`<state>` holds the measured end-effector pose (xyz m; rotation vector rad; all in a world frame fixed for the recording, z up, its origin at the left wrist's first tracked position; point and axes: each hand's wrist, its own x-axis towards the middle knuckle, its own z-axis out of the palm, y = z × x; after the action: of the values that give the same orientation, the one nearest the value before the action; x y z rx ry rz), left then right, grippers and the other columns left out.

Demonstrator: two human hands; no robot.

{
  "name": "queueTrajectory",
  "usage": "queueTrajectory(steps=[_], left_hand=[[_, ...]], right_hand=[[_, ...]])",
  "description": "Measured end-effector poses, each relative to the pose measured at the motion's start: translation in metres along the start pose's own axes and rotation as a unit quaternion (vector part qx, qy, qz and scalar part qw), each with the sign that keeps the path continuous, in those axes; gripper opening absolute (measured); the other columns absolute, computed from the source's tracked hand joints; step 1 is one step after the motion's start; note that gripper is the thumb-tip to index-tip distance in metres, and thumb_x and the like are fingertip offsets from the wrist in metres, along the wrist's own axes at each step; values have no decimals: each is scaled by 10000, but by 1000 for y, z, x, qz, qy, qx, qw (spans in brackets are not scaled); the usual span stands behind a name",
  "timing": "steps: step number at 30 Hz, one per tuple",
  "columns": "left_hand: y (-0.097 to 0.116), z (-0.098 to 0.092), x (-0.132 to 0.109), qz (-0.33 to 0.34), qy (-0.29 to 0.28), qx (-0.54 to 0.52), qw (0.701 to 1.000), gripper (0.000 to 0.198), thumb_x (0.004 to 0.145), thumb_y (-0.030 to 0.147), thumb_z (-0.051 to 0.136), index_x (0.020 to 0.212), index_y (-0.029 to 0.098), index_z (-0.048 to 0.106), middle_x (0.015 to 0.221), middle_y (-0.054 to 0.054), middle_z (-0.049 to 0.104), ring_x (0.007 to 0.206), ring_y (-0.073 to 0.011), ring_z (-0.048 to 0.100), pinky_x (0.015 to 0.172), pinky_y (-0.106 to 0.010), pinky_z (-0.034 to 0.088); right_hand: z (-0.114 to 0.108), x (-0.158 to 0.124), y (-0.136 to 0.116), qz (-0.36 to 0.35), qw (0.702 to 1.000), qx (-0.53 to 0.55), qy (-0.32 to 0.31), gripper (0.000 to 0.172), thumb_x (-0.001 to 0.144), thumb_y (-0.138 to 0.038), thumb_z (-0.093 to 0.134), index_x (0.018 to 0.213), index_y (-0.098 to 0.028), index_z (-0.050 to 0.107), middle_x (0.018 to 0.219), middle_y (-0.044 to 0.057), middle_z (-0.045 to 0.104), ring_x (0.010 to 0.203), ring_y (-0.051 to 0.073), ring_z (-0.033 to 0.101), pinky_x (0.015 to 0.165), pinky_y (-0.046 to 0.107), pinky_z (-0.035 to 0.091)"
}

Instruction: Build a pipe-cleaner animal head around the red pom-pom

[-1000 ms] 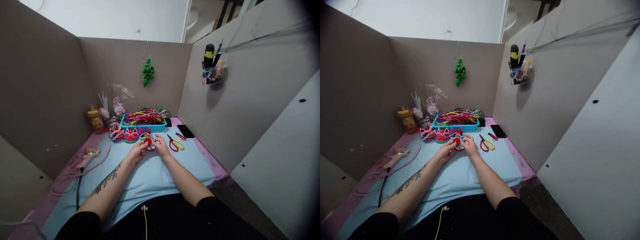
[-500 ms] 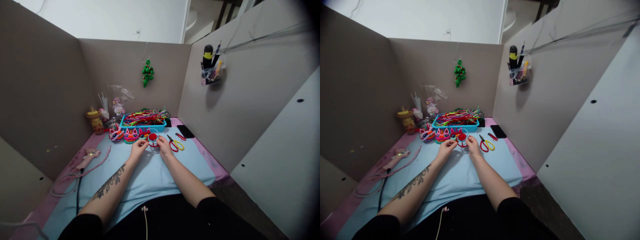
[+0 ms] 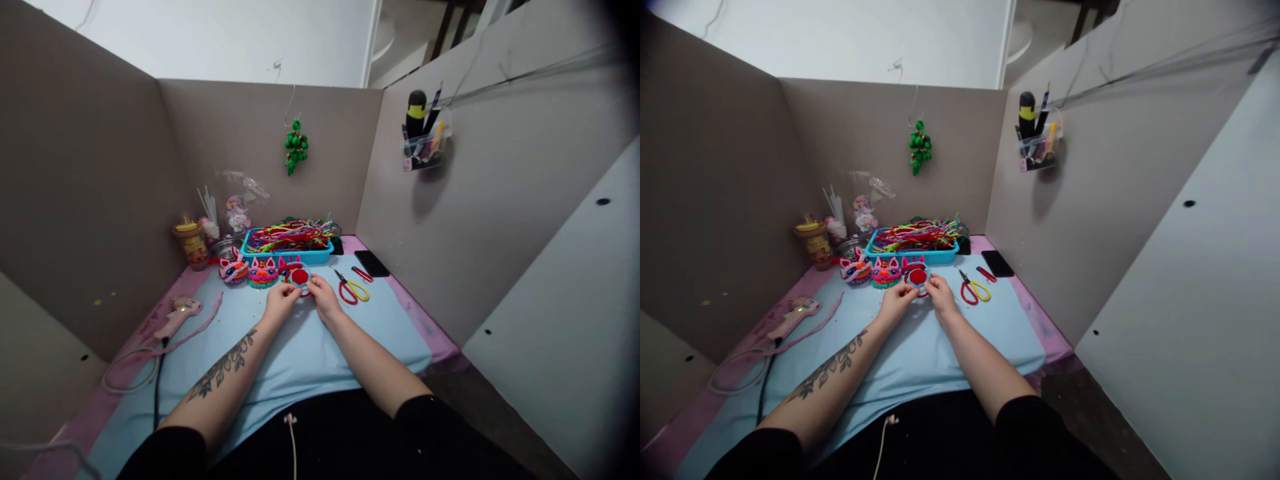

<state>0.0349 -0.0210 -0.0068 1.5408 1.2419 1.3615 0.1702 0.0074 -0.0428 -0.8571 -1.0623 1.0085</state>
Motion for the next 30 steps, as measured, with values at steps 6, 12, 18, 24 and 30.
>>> queueTrajectory(steps=[6, 12, 18, 24, 30], left_hand=[[-3, -1, 2, -23, 6, 5, 1000, 232, 641, 367, 683, 593, 142, 656, 492, 24, 499, 509, -103, 412, 511, -237, 301], [-10, -3, 5, -63, -7, -4, 998, 286, 629, 409, 685, 610, 125, 668, 496, 0, 538, 481, -106, 427, 472, -233, 303], [-17, -2, 7, -60, -26, -1, 998, 267, 636, 397, 650, 631, 130, 658, 518, 2, 550, 499, -111, 448, 490, -234, 325], [-17, -2, 8, -45, -35, 40, 998, 202, 635, 348, 632, 590, 152, 623, 469, 36, 486, 477, -103, 408, 487, -233, 291], [-16, -5, 8, -40, -52, 63, 996, 188, 644, 320, 610, 552, 158, 584, 471, 37, 475, 483, -103, 391, 498, -241, 282]], right_hand=[[0, -7, -8, -39, 993, -99, 59, 168, 677, -329, 684, 739, -192, 608, 1176, 103, 546, 1128, 267, 504, 977, 422, 388], [1, -22, -27, -298, 871, -390, 3, 90, 807, -186, 588, 863, -215, 652, 1325, 107, 417, 1186, 261, 427, 1030, 449, 365], [5, -22, -31, -354, 787, -505, -21, 130, 851, -194, 566, 820, -222, 689, 1315, 98, 447, 1166, 274, 411, 1006, 434, 400], [4, -21, -28, -332, 765, -551, -31, 92, 843, -196, 580, 848, -209, 670, 1289, 113, 508, 1167, 286, 417, 991, 440, 406], [4, -20, -27, -309, 756, -574, -60, 55, 827, -192, 600, 823, -207, 653, 1289, 105, 544, 1185, 298, 419, 980, 451, 402]])
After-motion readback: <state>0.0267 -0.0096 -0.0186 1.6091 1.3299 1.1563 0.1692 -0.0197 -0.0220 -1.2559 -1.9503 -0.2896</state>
